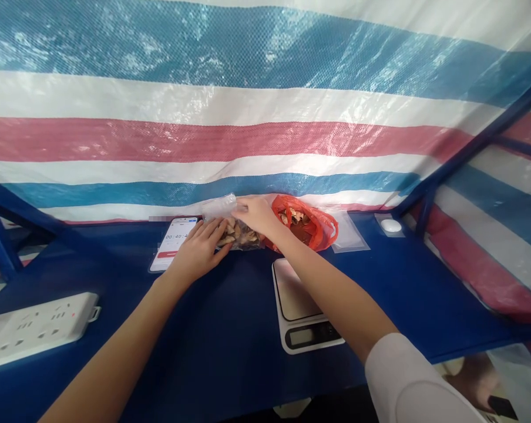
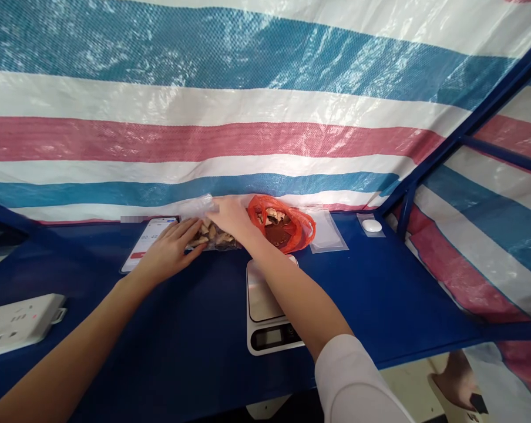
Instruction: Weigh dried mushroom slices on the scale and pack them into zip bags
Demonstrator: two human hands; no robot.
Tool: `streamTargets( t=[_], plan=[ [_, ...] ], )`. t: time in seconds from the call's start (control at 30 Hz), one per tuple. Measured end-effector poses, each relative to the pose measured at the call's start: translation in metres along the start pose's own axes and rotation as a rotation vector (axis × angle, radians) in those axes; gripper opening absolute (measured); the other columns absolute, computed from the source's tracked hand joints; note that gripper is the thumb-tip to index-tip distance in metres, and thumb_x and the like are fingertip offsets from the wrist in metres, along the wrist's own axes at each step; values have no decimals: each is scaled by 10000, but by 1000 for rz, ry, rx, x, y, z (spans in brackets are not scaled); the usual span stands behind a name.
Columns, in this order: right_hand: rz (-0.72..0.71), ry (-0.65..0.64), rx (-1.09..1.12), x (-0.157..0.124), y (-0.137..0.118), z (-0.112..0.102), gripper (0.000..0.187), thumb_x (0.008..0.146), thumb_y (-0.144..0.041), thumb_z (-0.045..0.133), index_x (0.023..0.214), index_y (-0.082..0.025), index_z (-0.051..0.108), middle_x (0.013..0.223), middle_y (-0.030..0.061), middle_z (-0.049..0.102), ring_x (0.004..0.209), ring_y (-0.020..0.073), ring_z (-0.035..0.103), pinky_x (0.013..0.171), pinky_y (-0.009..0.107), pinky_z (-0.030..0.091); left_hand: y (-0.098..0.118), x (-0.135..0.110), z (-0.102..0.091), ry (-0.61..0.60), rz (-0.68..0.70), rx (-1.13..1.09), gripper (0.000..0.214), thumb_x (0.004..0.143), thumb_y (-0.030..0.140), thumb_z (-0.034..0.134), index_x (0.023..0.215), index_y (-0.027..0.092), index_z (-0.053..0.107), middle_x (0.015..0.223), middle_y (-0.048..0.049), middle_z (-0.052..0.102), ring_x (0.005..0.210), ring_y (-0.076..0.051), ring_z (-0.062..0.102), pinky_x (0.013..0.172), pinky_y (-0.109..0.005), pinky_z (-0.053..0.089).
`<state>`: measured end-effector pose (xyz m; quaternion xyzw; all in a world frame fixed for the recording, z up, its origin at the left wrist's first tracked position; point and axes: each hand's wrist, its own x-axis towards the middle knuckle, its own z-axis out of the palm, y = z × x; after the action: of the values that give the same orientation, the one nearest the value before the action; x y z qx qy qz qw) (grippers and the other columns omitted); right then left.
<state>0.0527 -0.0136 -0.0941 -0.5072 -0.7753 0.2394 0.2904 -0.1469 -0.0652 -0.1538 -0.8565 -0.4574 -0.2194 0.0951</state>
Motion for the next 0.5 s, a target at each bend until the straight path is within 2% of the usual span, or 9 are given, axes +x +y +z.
streamTargets(
  t=[0.03,0.1,0.2,0.33,0.5],
  plan=[
    [-4,-8,-93,-10,-4,-3,409,954,-322,617,1316,-140,669,1248,124,739,1159,298,675,1021,419,508,-2,1,-1,-15,-1,-8,554,1002,473,429,1406,117,560,1422,-192,616,1330,-369,574,1174,-553,406],
    [-52,-58,-205,-30,-9,-3,451,999,-386,537,1384,-167,623,1376,132,674,1215,328,655,999,445,531,-5,3,-1,-43,13,-24,577,1001,488,415,1411,105,554,1426,-199,610,1316,-362,586,1173,-545,411],
    [-158,-112,-342,-51,-5,6,475,1037,-333,461,1478,-175,535,1550,134,521,1308,313,599,1058,446,509,-11,5,0,-77,59,-39,629,1009,520,374,1427,78,531,1457,-218,580,1348,-357,562,1199,-547,379],
    [-304,-65,-457,-60,12,23,507,1038,-295,466,1506,-101,479,1494,158,571,1379,303,520,1162,454,423,-16,7,4,-102,99,-67,667,1012,557,344,1455,83,500,1475,-215,564,1404,-337,513,1233,-550,331],
    [-330,-44,-506,-56,20,32,525,1024,-291,500,1501,-72,469,1441,179,609,1361,324,527,1171,488,405,-22,9,10,-108,97,-96,649,1008,548,346,1451,104,514,1463,-207,577,1387,-337,529,1230,-565,329]
  ],
)
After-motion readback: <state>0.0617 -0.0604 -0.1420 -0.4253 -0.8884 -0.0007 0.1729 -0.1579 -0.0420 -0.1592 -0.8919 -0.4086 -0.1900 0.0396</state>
